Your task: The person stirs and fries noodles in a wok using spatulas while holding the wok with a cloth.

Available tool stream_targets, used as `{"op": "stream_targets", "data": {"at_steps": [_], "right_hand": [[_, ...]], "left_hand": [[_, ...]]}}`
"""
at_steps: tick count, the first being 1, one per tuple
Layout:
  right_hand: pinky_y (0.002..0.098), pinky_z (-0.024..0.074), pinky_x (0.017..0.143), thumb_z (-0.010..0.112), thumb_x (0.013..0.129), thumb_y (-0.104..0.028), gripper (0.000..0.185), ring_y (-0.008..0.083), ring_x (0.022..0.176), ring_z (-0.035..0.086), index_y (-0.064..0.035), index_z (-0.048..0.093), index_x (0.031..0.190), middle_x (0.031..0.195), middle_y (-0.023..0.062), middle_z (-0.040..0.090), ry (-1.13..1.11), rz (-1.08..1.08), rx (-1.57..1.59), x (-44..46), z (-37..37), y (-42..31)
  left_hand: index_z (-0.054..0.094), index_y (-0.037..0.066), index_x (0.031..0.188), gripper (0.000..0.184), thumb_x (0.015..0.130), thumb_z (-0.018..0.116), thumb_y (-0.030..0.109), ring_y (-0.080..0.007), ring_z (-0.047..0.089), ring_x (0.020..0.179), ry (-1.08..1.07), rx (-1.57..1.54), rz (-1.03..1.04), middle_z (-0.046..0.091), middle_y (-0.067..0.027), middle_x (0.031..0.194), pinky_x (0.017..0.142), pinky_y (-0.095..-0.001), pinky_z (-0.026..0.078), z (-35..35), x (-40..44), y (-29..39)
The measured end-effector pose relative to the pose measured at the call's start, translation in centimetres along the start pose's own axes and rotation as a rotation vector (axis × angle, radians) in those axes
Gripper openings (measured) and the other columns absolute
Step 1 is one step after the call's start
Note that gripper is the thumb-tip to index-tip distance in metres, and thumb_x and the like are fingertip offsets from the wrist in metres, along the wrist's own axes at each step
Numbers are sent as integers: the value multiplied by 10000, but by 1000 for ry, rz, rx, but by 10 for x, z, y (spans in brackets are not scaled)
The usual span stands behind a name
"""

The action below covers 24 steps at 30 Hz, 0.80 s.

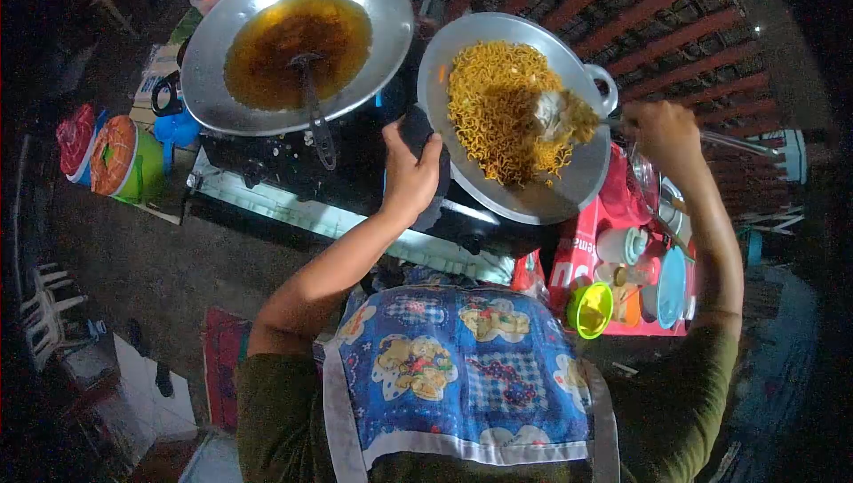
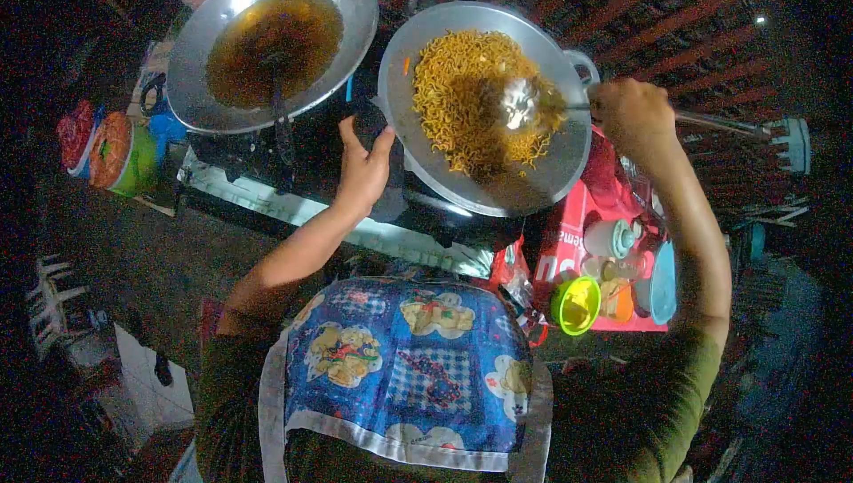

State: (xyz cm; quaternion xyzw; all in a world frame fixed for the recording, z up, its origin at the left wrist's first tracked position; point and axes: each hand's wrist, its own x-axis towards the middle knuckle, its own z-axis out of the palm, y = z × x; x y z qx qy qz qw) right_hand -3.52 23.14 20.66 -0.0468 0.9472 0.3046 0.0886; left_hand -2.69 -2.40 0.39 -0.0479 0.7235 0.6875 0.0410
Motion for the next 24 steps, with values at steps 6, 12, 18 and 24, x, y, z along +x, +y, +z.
{"op": "stream_targets", "data": {"at_steps": [6, 12, 18, 24], "right_hand": [[431, 488, 680, 564, 754, -260, 214, 329, 772, 612, -131, 623, 915, 788, 129, 633, 70, -331, 523, 8, 141, -30], [388, 476, 647, 549, 789, -171, 153, 288, 714, 600, -87, 604, 904, 764, 139, 614, 138, 138, 979, 24, 139, -106], [243, 373, 504, 552, 836, -149, 132, 82, 558, 455, -25, 597, 838, 600, 13, 500, -48, -2, 1365, 14, 106, -28], [301, 428, 567, 531, 832, -118, 119, 155, 671, 566, -33, 576, 903, 672, 92, 571, -50, -86, 1020, -1, 61, -37]], "left_hand": [[237, -7, 1186, 466, 852, 500, 185, -343, 513, 979, 77, -1, 149, 503, -246, 1047, 851, -388, 384, 7, 4, -7], [231, -3, 1161, 442, 855, 488, 184, -373, 506, 965, 13, 29, 85, 500, -256, 1011, 852, -392, 374, 3, 7, -9], [234, 0, 1159, 445, 862, 491, 211, -363, 515, 949, -10, 97, 49, 499, -252, 1026, 831, -385, 386, -1, 2, 5], [209, 38, 1246, 532, 860, 507, 252, -259, 445, 1030, -83, 57, -92, 451, -162, 1113, 890, -334, 338, -4, 2, 6]]}}
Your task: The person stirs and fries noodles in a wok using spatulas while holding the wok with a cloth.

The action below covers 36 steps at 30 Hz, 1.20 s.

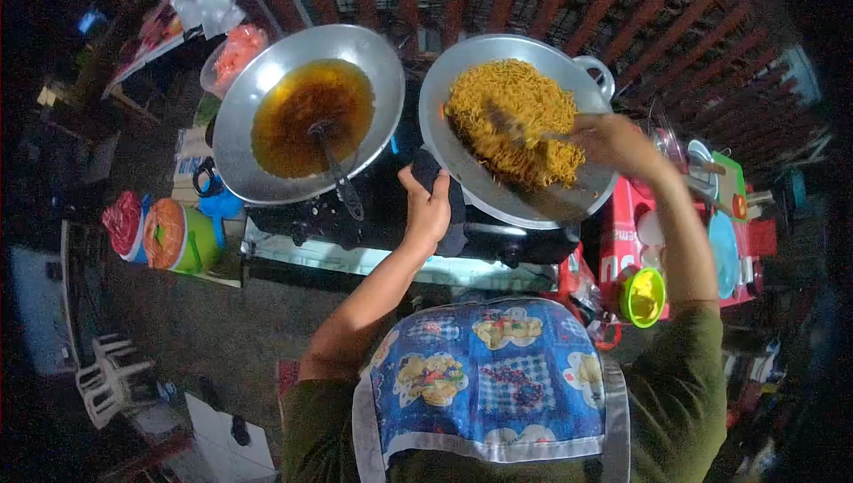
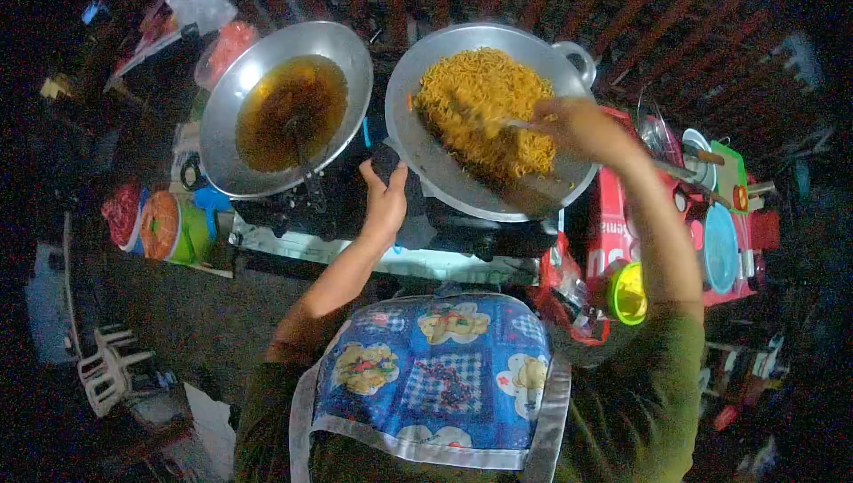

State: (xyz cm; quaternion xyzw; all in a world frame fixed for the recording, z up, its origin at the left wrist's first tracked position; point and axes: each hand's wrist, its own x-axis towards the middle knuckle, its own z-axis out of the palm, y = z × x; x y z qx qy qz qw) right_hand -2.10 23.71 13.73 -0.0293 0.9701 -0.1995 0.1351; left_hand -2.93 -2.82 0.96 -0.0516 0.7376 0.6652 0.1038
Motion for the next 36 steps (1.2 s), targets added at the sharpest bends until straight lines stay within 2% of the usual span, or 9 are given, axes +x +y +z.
{"op": "stream_targets", "data": {"at_steps": [2, 9, 13, 16, 19, 21, 23, 28, 36], "right_hand": [[394, 467, 654, 507, 824, -127, 148, 315, 767, 610, -41, 561, 930, 747, 191, 599, 28, -58, -74, 6, 37, -23], [413, 439, 624, 514, 801, -126, 139, 345, 713, 583, -83, 574, 919, 740, 195, 586, 367, 160, 23, 61, 101, 10], [277, 403, 520, 536, 858, -196, 197, 118, 585, 512, -13, 564, 926, 647, 39, 544, 428, 4, 224, 23, 50, 32], [264, 407, 519, 499, 884, -236, 259, 107, 573, 503, 16, 547, 926, 652, 3, 534, 322, 289, 648, 3, 46, 41], [372, 452, 582, 496, 840, -190, 183, 287, 672, 598, -23, 550, 893, 779, 197, 604, 380, 464, 695, 12, 85, 66], [386, 461, 589, 472, 848, -200, 198, 311, 703, 608, -23, 544, 898, 761, 206, 602, 394, 461, 221, 21, 109, 84], [428, 463, 651, 468, 853, -232, 231, 357, 766, 595, -22, 552, 901, 790, 222, 599, 314, 574, 367, 16, 102, 64], [461, 450, 697, 547, 784, -178, 167, 355, 817, 580, -61, 600, 890, 825, 175, 603, 738, 295, -134, -4, 96, 46], [395, 350, 727, 603, 735, -285, 163, 253, 690, 576, -142, 680, 739, 743, 99, 627, 542, 201, -395, 9, 116, 20]], "left_hand": [[214, 49, 1231, 507, 863, 502, 248, -228, 451, 978, -13, -43, -13, 454, -128, 1067, 858, -322, 350, 0, 2, -2], [239, 58, 1192, 449, 868, 492, 240, -194, 450, 939, -56, -52, 29, 445, -101, 1041, 825, -310, 361, -3, 8, -14], [228, 53, 1206, 474, 867, 497, 248, -196, 449, 963, -42, -43, 27, 445, -110, 1064, 849, -309, 353, -1, 10, -19], [205, 55, 1240, 529, 864, 509, 269, -198, 440, 993, -49, -79, -24, 441, -116, 1095, 873, -315, 344, -2, 0, -1], [181, 60, 1280, 596, 855, 530, 290, -201, 430, 1021, -77, -130, -57, 439, -116, 1123, 890, -321, 338, -8, -7, -11], [171, 64, 1298, 627, 849, 540, 298, -202, 425, 1033, -98, -162, -47, 439, -113, 1133, 895, -322, 337, -16, -15, -12], [194, 81, 1298, 619, 844, 554, 299, -201, 429, 1039, -137, -89, -114, 443, -104, 1142, 895, -326, 342, -31, -30, 0], [318, 58, 1211, 442, 867, 543, 221, -148, 484, 922, -324, -226, -174, 494, -71, 1049, 814, -272, 399, -71, -53, 8], [275, 44, 1274, 533, 863, 552, 238, -140, 476, 943, -533, 116, -74, 517, -74, 1045, 845, -268, 378, -73, -81, 13]]}}
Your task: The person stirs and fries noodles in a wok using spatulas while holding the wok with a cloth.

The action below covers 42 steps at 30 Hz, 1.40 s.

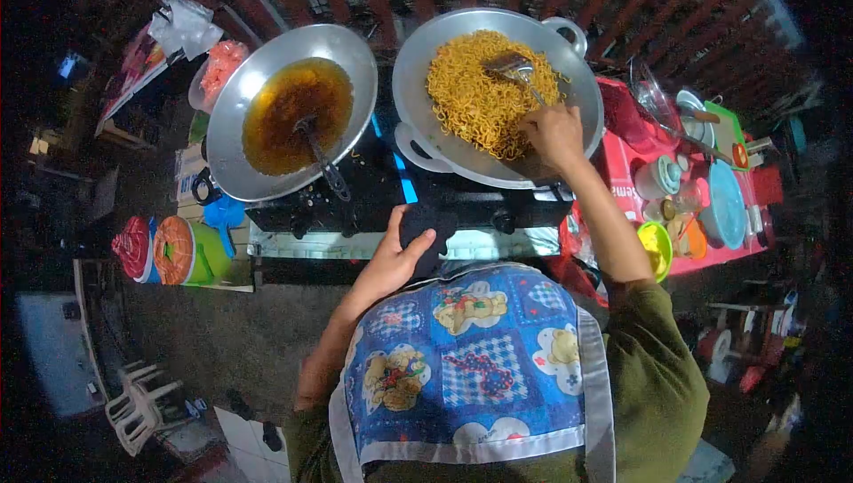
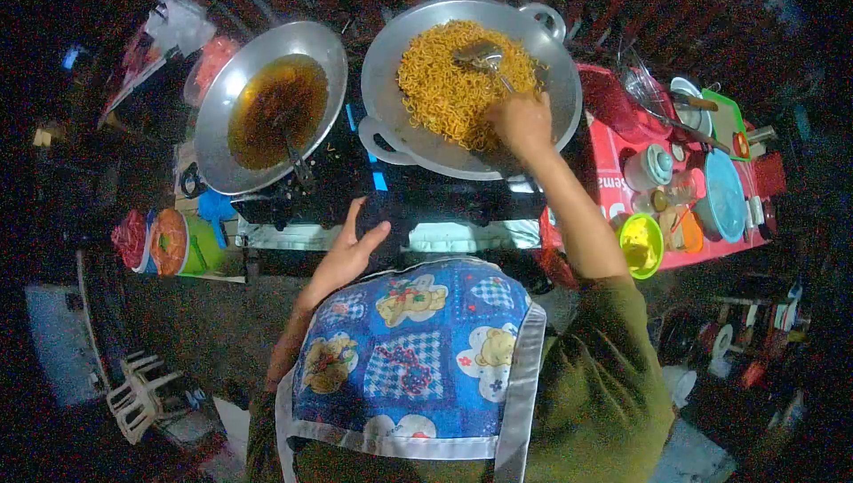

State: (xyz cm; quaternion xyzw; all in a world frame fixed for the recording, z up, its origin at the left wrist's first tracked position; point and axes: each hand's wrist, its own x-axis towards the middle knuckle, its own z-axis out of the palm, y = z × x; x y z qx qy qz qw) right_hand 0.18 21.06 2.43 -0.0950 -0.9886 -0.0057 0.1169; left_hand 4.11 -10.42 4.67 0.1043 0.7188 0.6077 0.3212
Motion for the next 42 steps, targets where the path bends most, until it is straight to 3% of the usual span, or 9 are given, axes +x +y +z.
{"op": "stream_targets", "data": {"at_steps": [9, 14, 20, 24, 27, 35, 39, 40, 42], "right_hand": [[385, 330, 754, 598, 719, -350, 187, 239, 721, 587, -181, 676, 738, 709, 78, 634, -4, -35, -273, 15, 32, -3], [390, 317, 755, 579, 747, -328, 199, 246, 761, 596, -164, 682, 795, 750, 85, 646, 54, -130, -236, 12, 18, 6], [288, 469, 569, 652, 748, -118, 119, 176, 663, 631, -35, 650, 833, 732, 103, 650, 95, -64, 645, 9, -39, 4], [238, 443, 637, 652, 775, -152, 159, 83, 694, 570, -12, 650, 850, 758, 43, 652, -2, -38, 971, 15, -57, 9], [220, 430, 684, 640, 791, -147, 167, 75, 727, 555, -7, 644, 880, 796, 24, 643, -155, -7, 1234, 19, -77, 15], [220, 414, 661, 656, 757, -121, 123, 88, 691, 541, -18, 627, 818, 767, 25, 620, -205, -119, 1482, -10, -160, -1], [243, 447, 688, 668, 720, -52, 130, 130, 751, 590, -5, 647, 839, 803, 71, 647, -398, -567, 1838, -49, -218, -32], [256, 435, 677, 675, 713, -54, 131, 137, 733, 590, -3, 647, 830, 798, 87, 647, -386, -743, 1828, -59, -234, -44], [298, 381, 637, 666, 730, -123, 114, 162, 625, 550, -18, 656, 771, 758, 97, 637, -347, -1113, 1758, -73, -268, -74]], "left_hand": [[276, 32, 1270, 582, 858, 543, 344, -177, 482, 965, 8, -61, 47, 519, -103, 1049, 871, -297, 368, 19, 2, -12], [238, 25, 1292, 579, 863, 553, 254, -148, 481, 964, 13, -41, -23, 525, -66, 1047, 867, -270, 373, 24, -1, -9], [239, 26, 1291, 572, 866, 553, 246, -140, 474, 968, 36, -94, -12, 520, -76, 1048, 864, -270, 376, 39, -3, -18], [353, 46, 1185, 441, 853, 565, 245, -156, 513, 889, 125, -59, 102, 534, -93, 965, 788, -274, 416, 53, -2, -30], [295, 21, 1258, 524, 860, 561, 235, -132, 479, 916, 85, -50, 39, 515, -70, 1017, 820, -266, 395, 58, -4, -30], [301, 41, 1265, 514, 862, 559, 227, -134, 460, 918, 71, -67, 41, 511, -56, 1011, 831, -263, 375, 71, -10, -26], [339, 40, 1194, 467, 850, 568, 257, -167, 492, 938, 31, -40, 126, 517, -107, 1030, 829, -287, 400, 68, -4, -34], [338, 40, 1200, 469, 849, 568, 249, -161, 494, 925, 69, 156, 366, 520, -108, 1015, 821, -291, 403, 66, 2, -44], [350, 41, 1186, 458, 839, 579, 233, -160, 493, 888, -102, -92, 235, 515, -96, 983, 784, -298, 416, 64, 5, -53]]}}
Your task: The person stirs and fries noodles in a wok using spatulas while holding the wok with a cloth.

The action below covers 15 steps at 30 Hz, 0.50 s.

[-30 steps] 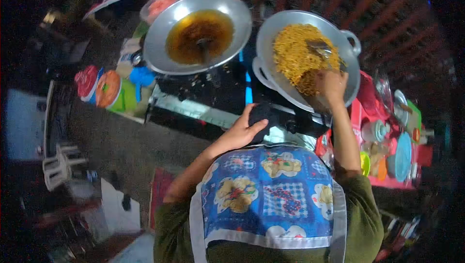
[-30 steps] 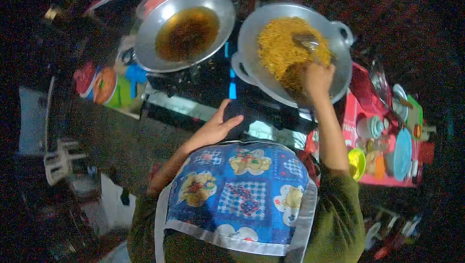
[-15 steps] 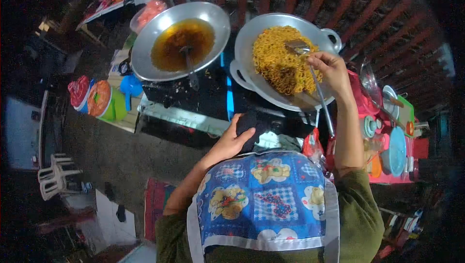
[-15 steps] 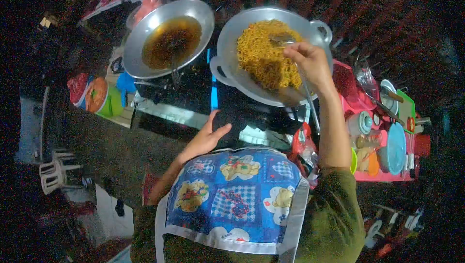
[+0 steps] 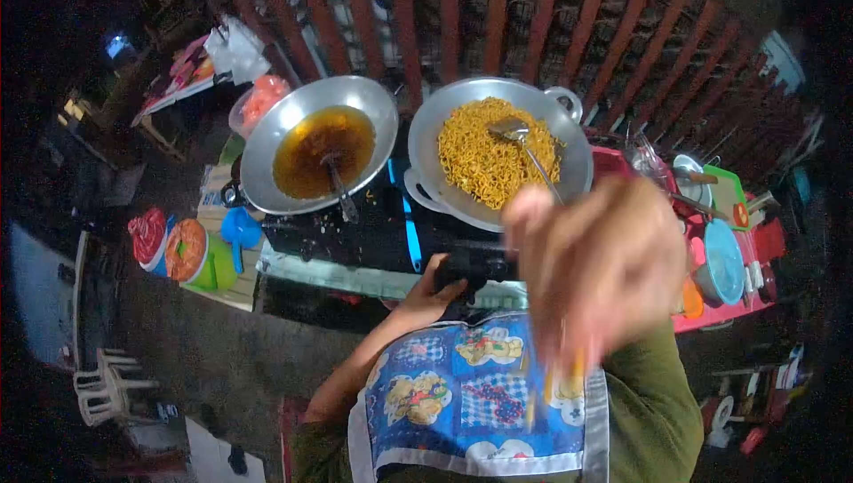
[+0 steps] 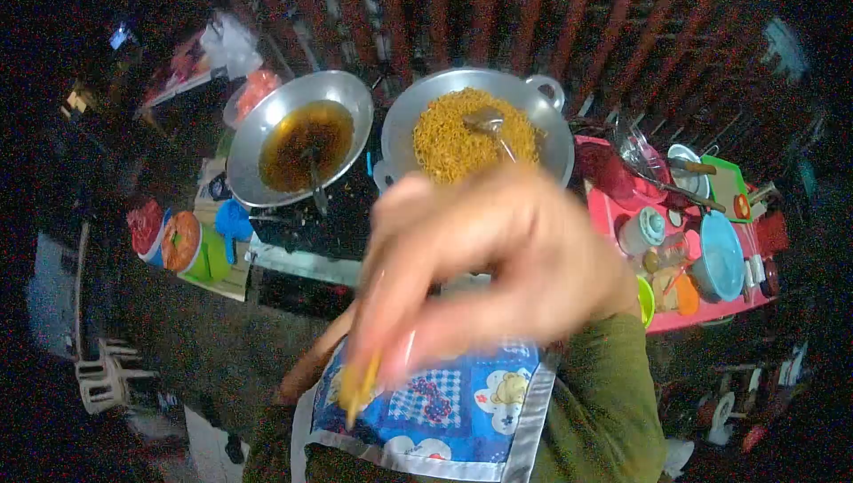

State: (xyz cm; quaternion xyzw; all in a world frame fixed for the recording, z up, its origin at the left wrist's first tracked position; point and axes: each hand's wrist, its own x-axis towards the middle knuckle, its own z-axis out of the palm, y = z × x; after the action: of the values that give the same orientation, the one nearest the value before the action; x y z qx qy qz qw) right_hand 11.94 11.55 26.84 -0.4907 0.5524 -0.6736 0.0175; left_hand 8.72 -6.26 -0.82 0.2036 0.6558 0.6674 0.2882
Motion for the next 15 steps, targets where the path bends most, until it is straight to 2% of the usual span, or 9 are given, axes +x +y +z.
{"op": "stream_targets", "data": {"at_steps": [1, 3, 5, 6, 10, 13, 14, 15], "right_hand": [[326, 339, 609, 651, 754, -190, 160, 180, 534, 509, -35, 665, 720, 723, 91, 628, -133, -105, -30, 12, 12, -7], [325, 332, 617, 591, 808, -177, 167, 188, 612, 525, -42, 681, 772, 806, 106, 633, -231, -222, -65, 21, 30, -15], [325, 332, 616, 583, 814, -181, 173, 188, 621, 520, -46, 681, 769, 812, 101, 631, -283, -236, -105, 35, 38, -21], [325, 332, 616, 575, 820, -185, 180, 188, 630, 515, -50, 681, 766, 817, 97, 628, -320, -237, -139, 42, 40, -25], [324, 333, 614, 552, 839, -197, 204, 188, 656, 501, -64, 682, 756, 834, 83, 621, -416, -238, -263, 59, 56, -29], [246, 334, 583, 671, 742, -216, 169, 131, 686, 476, -75, 660, 649, 736, 45, 544, -26, -581, -185, 62, 83, -5], [309, 329, 606, 594, 813, -197, 150, 180, 684, 470, -89, 683, 758, 850, 62, 598, -130, -265, -166, 59, 68, -20], [291, 328, 590, 649, 764, -164, 80, 164, 656, 444, -107, 681, 717, 808, 28, 558, -96, -303, -206, 63, 65, -17]], "left_hand": [[351, 40, 1181, 456, 835, 583, 224, -158, 491, 872, -82, -78, 9, 511, -91, 972, 770, -300, 421, -4, 1, 3], [336, 71, 1193, 475, 829, 594, 231, -142, 481, 846, 62, 494, 305, 500, -80, 956, 743, -286, 427, 12, -50, 131], [324, 89, 1207, 501, 825, 602, 252, -148, 478, 854, -6, -12, -110, 496, -78, 969, 748, -291, 426, -14, -8, 2], [311, 90, 1215, 521, 821, 606, 261, -153, 480, 867, -30, -115, -89, 493, -80, 981, 760, -290, 424, -17, -8, -10], [297, 72, 1234, 546, 825, 599, 272, -166, 477, 923, -17, 34, -56, 492, -87, 1007, 816, -287, 401, -35, -24, 4], [292, 62, 1243, 556, 828, 592, 280, -176, 471, 954, -32, 98, -72, 490, -93, 1023, 848, -292, 385, -43, -30, 15], [297, 65, 1247, 551, 832, 579, 293, -179, 467, 959, -5, 45, -130, 488, -100, 1039, 857, -298, 379, -45, -32, 15], [302, 68, 1251, 547, 836, 567, 306, -182, 464, 964, 26, -12, -192, 485, -107, 1055, 865, -304, 372, -48, -34, 15]]}}
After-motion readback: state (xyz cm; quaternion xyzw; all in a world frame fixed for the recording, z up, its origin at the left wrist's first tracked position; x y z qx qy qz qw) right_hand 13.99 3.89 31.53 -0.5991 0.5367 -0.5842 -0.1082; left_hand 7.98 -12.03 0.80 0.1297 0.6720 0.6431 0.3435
